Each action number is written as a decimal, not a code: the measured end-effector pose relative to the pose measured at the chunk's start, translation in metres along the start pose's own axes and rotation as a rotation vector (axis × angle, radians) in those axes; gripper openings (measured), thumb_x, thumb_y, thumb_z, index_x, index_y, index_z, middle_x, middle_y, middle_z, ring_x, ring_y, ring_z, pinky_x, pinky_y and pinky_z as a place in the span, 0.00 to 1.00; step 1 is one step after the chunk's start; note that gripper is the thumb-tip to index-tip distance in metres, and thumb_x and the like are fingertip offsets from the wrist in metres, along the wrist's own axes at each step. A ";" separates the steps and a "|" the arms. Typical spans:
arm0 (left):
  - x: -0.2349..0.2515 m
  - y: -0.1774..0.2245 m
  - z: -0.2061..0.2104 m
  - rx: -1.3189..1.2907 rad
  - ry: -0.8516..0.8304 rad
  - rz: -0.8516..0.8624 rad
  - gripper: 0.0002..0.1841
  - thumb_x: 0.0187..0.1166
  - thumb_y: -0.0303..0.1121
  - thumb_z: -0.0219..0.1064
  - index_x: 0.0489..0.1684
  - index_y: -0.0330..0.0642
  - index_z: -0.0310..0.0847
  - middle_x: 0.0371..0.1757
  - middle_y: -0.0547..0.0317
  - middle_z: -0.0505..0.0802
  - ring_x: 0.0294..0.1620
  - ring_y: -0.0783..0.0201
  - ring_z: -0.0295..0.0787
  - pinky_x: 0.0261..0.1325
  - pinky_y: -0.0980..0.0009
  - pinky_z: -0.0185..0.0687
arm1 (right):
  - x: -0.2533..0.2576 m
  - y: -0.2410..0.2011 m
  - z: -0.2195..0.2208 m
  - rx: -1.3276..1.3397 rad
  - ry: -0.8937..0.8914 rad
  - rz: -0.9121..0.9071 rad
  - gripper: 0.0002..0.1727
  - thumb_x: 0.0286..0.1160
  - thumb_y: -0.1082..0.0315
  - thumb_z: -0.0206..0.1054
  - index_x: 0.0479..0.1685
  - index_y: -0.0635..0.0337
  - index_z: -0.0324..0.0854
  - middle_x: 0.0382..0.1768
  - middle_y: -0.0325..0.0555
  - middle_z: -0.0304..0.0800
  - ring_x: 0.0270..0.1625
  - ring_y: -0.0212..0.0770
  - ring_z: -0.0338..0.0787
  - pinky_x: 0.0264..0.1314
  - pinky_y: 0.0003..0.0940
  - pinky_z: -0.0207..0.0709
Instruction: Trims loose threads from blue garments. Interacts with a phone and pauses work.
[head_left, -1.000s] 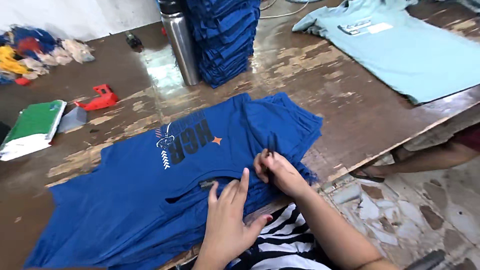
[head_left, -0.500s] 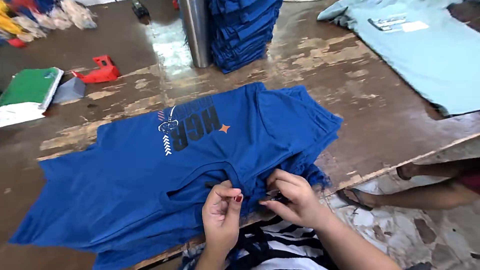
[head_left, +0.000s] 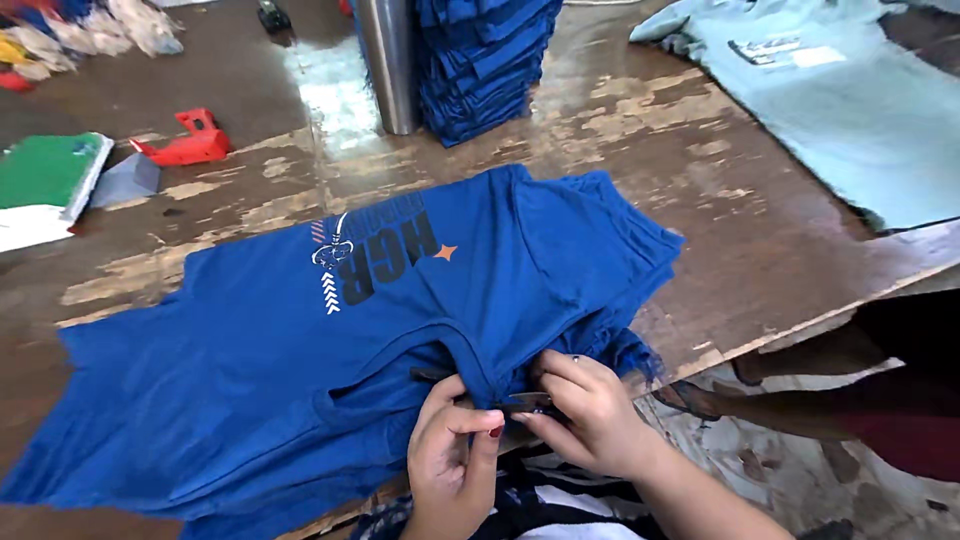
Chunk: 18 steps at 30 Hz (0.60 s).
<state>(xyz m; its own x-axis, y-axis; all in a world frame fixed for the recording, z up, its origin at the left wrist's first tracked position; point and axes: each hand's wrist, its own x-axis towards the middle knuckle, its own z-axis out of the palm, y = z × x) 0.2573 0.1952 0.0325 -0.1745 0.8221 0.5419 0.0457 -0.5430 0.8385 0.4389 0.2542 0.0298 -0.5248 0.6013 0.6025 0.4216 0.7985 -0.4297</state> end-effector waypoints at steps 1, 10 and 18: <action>0.000 0.000 0.001 -0.004 0.004 0.001 0.06 0.84 0.34 0.67 0.51 0.54 0.88 0.65 0.74 0.87 0.65 0.80 0.83 0.65 0.84 0.81 | -0.001 0.001 -0.001 0.012 -0.008 -0.003 0.23 0.88 0.49 0.57 0.28 0.57 0.75 0.32 0.48 0.81 0.33 0.41 0.81 0.35 0.32 0.74; -0.002 0.002 0.005 0.061 -0.019 0.051 0.06 0.82 0.32 0.69 0.50 0.53 0.88 0.69 0.71 0.86 0.68 0.76 0.83 0.69 0.79 0.83 | 0.002 -0.009 0.006 -0.066 0.057 0.045 0.24 0.88 0.47 0.54 0.27 0.55 0.76 0.32 0.46 0.84 0.32 0.40 0.82 0.34 0.33 0.73; -0.004 0.003 0.006 0.042 -0.032 0.060 0.06 0.81 0.30 0.69 0.49 0.52 0.89 0.70 0.69 0.84 0.64 0.77 0.85 0.67 0.79 0.84 | -0.001 -0.015 0.009 -0.125 0.071 0.061 0.25 0.90 0.49 0.50 0.26 0.55 0.77 0.30 0.45 0.84 0.29 0.39 0.81 0.31 0.34 0.70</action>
<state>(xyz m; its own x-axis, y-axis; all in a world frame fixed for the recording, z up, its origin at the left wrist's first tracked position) 0.2638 0.1913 0.0328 -0.1392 0.7938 0.5920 0.0969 -0.5840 0.8059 0.4266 0.2423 0.0298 -0.4432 0.6418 0.6259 0.5426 0.7478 -0.3826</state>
